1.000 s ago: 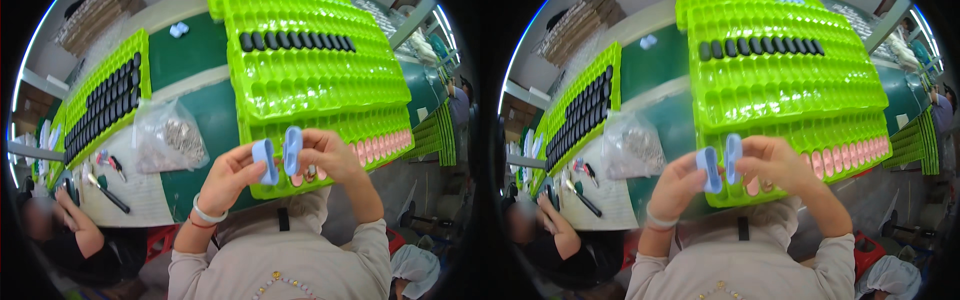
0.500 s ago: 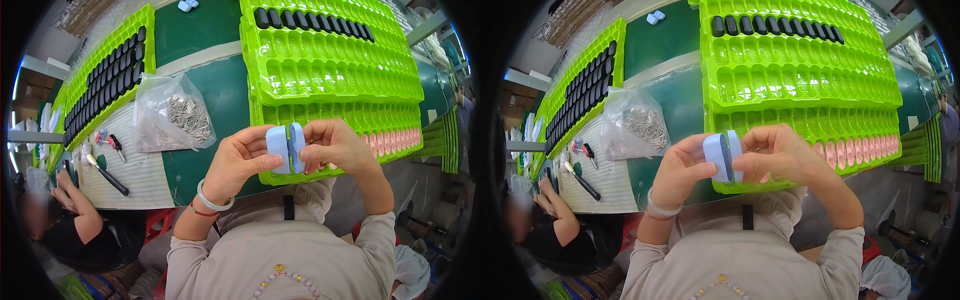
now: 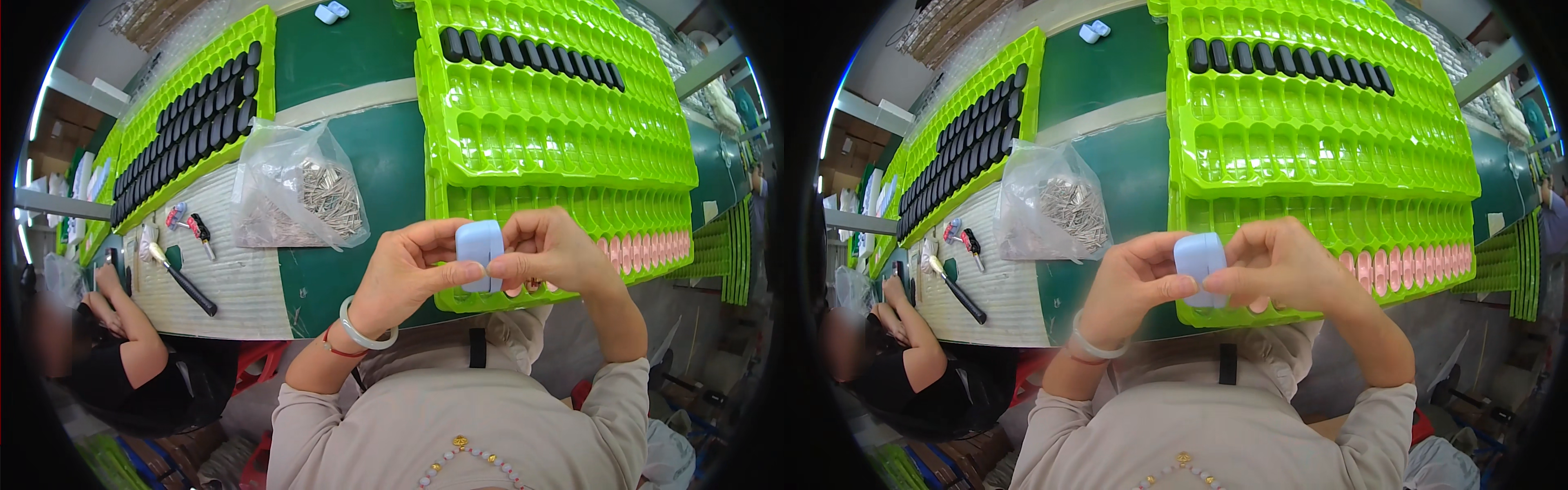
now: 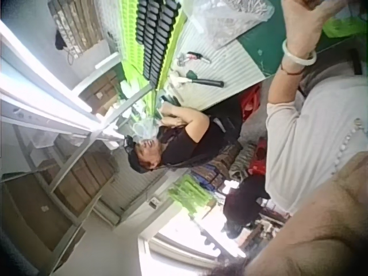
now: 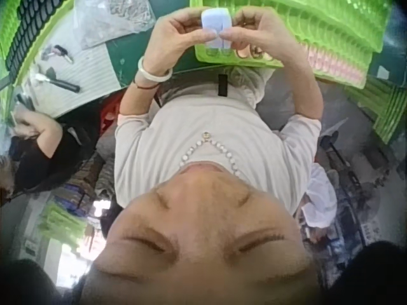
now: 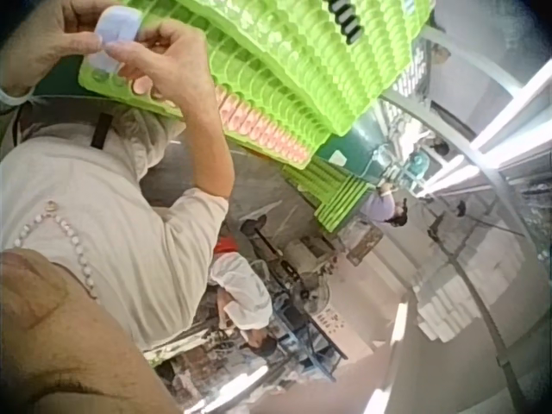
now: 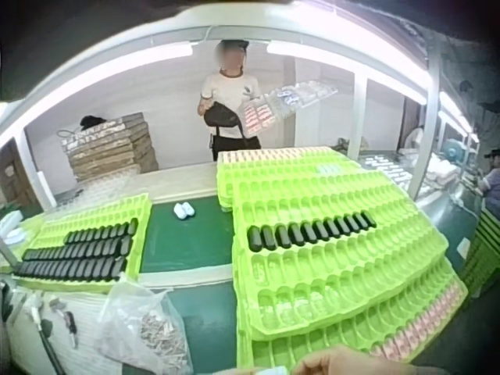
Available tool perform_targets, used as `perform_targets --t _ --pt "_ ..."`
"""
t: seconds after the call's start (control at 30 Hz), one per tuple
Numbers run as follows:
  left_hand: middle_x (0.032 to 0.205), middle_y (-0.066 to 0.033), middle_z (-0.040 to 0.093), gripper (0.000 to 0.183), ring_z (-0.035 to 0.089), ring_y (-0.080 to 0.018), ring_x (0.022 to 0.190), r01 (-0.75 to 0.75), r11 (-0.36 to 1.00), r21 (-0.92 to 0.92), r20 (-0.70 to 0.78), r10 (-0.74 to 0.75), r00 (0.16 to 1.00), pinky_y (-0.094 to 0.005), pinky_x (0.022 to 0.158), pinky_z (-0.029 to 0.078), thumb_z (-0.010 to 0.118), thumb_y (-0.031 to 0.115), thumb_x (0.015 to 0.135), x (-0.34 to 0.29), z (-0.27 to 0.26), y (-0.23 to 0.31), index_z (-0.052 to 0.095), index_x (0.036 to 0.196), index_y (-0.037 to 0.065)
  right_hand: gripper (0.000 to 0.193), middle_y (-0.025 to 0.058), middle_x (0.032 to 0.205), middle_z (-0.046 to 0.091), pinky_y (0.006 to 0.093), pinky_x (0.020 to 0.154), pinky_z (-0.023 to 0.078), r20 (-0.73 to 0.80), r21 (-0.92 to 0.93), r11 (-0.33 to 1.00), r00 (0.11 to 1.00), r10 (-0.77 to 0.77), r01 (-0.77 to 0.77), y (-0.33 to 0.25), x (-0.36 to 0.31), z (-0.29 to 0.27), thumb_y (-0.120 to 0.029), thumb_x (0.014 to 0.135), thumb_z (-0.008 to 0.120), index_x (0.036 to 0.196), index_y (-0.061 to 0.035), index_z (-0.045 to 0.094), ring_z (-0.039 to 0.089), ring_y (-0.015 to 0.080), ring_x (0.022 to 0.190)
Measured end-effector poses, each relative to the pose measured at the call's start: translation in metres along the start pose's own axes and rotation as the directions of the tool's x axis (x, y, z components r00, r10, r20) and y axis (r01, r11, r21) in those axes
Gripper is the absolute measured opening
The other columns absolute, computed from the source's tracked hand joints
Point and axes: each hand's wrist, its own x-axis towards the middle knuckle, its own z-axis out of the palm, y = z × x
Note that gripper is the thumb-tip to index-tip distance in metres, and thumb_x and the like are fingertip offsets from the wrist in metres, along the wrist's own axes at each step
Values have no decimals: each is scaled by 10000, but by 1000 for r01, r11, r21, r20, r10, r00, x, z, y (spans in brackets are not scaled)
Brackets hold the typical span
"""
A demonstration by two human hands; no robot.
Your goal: The person assembles small light-blue and pink earbud cases by hand. They pick up case halves from green trays, insert small metal pins, and snap the halves together before placing the finished units into the trays. The process is repeated for multiple units throughout the clip.
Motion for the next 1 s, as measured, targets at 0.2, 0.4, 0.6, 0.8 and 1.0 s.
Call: perform_targets --t 0.2,0.4,0.6,0.8,1.0 --pt "1001 -98 620 404 618 -152 877 7 1000 -6 -37 -8 999 -260 766 504 701 43 752 1 -3 -3 542 1111 -54 321 68 691 638 178 392 338 29 52 998 999 44 -45 12 10 -2 -283 721 728 855 -27 589 551 80 490" --pt "991 -108 625 395 623 -153 863 23 1000 -1 -6 -23 1000 -254 747 507 704 39 745 2 -7 0 557 1097 -62 283 66 732 637 199 414 395 33 136 990 998 -50 45 11 9 4 -232 738 726 845 -16 578 584 88 560" --pt "975 -105 630 386 622 -147 851 53 998 -17 10 -53 999 -249 744 503 704 56 749 2 -8 0 565 1088 -65 273 56 764 634 199 436 404 66 121 992 997 -38 30 13 9 3 -224 744 721 854 -27 567 589 83 596" --pt "948 -90 631 386 615 -125 821 110 993 -52 6 -109 994 -230 712 493 717 112 751 5 -12 -6 576 1068 -58 268 28 755 620 177 465 379 82 180 983 997 1 -16 22 13 3 -241 740 721 828 -54 552 570 65 594" --pt "944 -84 628 392 613 -116 802 111 992 -65 21 -110 994 -223 687 486 719 127 752 7 -11 -7 572 1065 -56 272 23 751 616 170 478 375 66 173 985 998 0 -12 24 11 3 -256 740 718 826 -59 551 564 60 595"
